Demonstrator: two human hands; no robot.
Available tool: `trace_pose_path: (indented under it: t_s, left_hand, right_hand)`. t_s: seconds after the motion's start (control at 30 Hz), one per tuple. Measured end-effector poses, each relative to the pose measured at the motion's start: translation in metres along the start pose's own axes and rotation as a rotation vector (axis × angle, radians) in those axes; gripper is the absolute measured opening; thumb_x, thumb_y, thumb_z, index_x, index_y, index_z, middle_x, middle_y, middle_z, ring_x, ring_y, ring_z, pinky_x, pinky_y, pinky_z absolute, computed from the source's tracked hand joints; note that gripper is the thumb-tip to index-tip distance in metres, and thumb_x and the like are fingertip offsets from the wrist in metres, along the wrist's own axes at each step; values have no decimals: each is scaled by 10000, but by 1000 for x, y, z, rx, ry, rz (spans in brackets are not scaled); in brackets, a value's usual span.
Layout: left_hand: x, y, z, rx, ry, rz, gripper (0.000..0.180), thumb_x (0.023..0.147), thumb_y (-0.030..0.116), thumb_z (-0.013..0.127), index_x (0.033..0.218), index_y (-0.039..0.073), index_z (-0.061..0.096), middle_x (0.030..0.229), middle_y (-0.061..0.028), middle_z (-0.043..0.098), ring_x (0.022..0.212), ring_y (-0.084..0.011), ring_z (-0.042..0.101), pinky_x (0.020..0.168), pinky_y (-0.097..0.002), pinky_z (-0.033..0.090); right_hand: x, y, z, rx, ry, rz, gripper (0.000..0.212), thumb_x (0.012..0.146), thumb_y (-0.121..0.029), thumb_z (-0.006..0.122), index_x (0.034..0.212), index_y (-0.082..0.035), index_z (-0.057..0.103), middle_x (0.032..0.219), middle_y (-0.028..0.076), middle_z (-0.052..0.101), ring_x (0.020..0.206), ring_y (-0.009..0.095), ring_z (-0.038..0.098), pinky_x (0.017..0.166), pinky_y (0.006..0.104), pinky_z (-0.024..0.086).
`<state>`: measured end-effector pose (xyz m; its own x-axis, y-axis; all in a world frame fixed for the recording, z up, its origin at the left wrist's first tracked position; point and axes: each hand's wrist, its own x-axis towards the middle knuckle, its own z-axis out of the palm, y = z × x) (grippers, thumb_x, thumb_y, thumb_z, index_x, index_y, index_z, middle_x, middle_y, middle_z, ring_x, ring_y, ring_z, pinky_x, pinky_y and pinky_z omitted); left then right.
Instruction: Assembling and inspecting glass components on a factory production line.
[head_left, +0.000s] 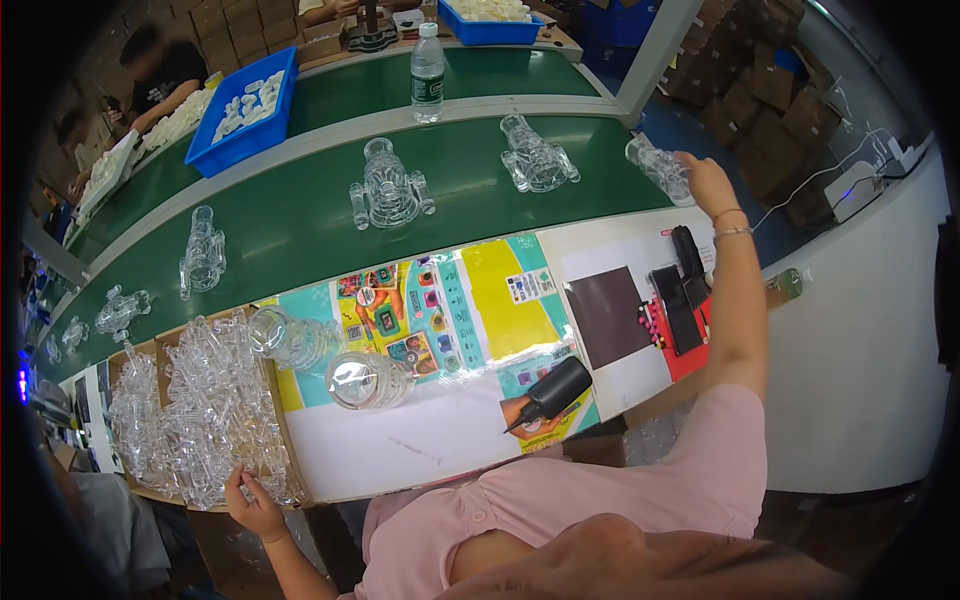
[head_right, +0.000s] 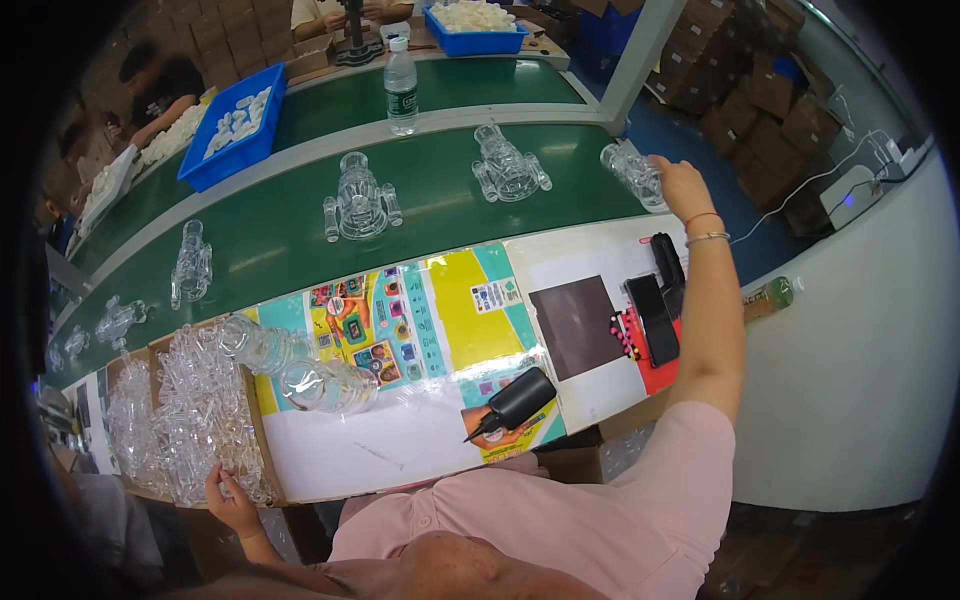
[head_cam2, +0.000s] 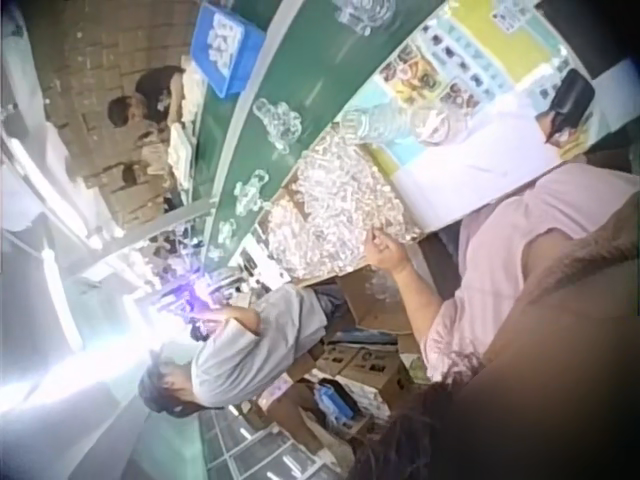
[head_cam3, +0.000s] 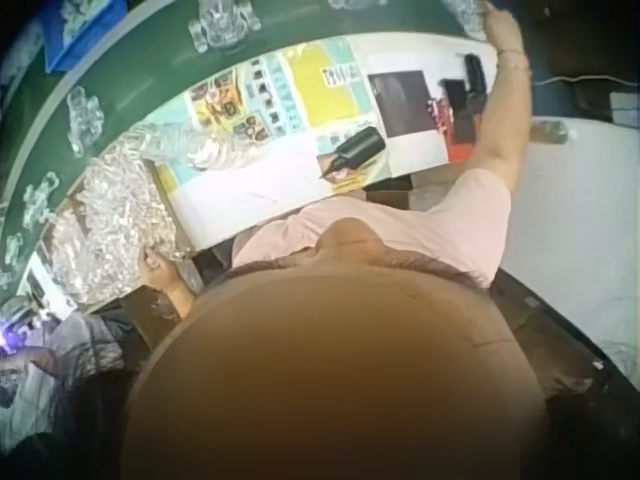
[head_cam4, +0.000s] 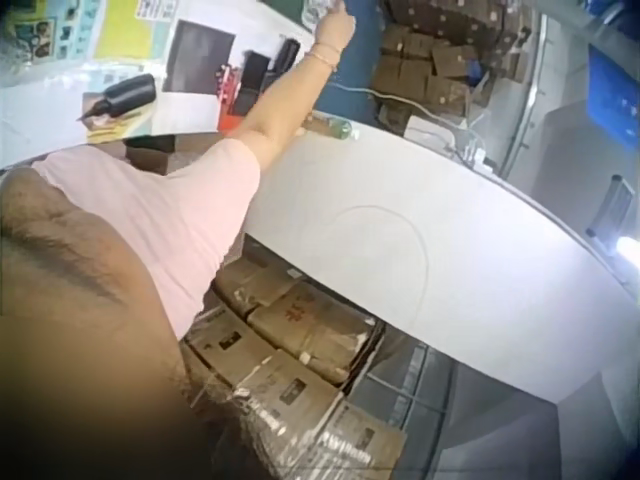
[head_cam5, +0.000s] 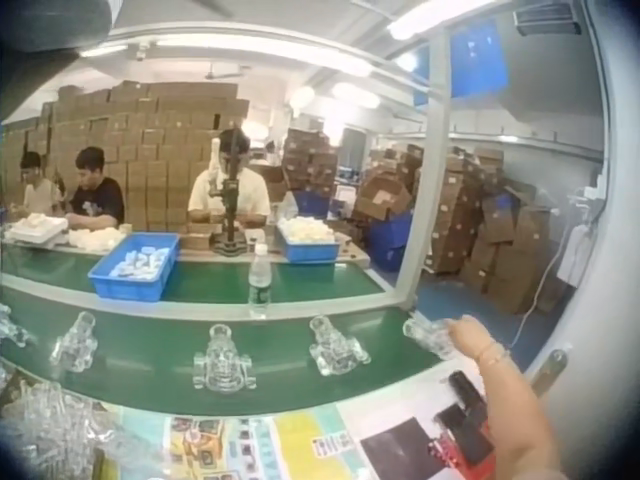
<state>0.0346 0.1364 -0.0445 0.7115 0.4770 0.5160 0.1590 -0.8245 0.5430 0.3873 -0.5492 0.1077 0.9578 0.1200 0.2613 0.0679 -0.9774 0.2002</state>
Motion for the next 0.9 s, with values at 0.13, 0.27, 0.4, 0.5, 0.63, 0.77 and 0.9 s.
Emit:
trace_pose_path:
  t_s: [0.13,0.27,0.4,0.5,0.63,0.77,0.9]
  left_hand:
    - [2,1,2,18,-1,60,158,850,15,478,953,-48,580,749,-118,584,659,-202,572,616,-294,450]
    - [-4,0,1,-6,12,45,157,849,6,465,943,-46,579,738,-118,573,644,-207,560,601,-294,436]
    - [0,1,3,18,39,50,149,845,1,463,928,-44,578,741,-121,575,642,-210,559,609,-295,437]
    - [0,3,3,-20,39,23,147,840,-2,460,919,-31,580,748,-128,580,679,-221,576,624,-305,446]
    - [-11,4,-8,71,87,-15,132,821,26,504,907,-16,594,780,-142,597,720,-252,592,637,-315,459]
    - [-3,12,-2,112,122,14,112,786,77,580,878,24,617,801,-132,614,725,-281,590,655,-343,461]
    - [-1,12,1,107,109,55,82,769,53,584,845,32,608,752,-111,611,679,-266,588,617,-339,458]
  right_hand:
    - [37,12,73,12,243,147,403,809,-16,412,1159,-170,543,835,174,600,794,334,575,731,411,463]
    - [62,-8,110,-13,355,214,439,819,-28,401,1219,-180,496,856,148,596,817,335,571,729,414,465]
    - [72,-5,157,-136,184,212,481,828,-53,397,1293,-177,409,923,133,577,857,313,564,732,394,476]
    - [68,-18,188,-204,12,283,494,830,-74,404,1313,-172,382,944,126,571,864,287,571,703,393,493]
    - [94,-32,198,-313,-27,132,498,833,-89,418,1325,-143,363,857,135,598,816,262,598,650,392,508]
    - [81,-30,170,-160,79,69,433,847,-29,389,1278,-55,408,1027,195,582,911,337,568,759,415,454]
    - [60,-69,118,-104,-64,173,528,781,46,445,1287,-100,412,1201,202,474,1083,336,483,879,370,415]
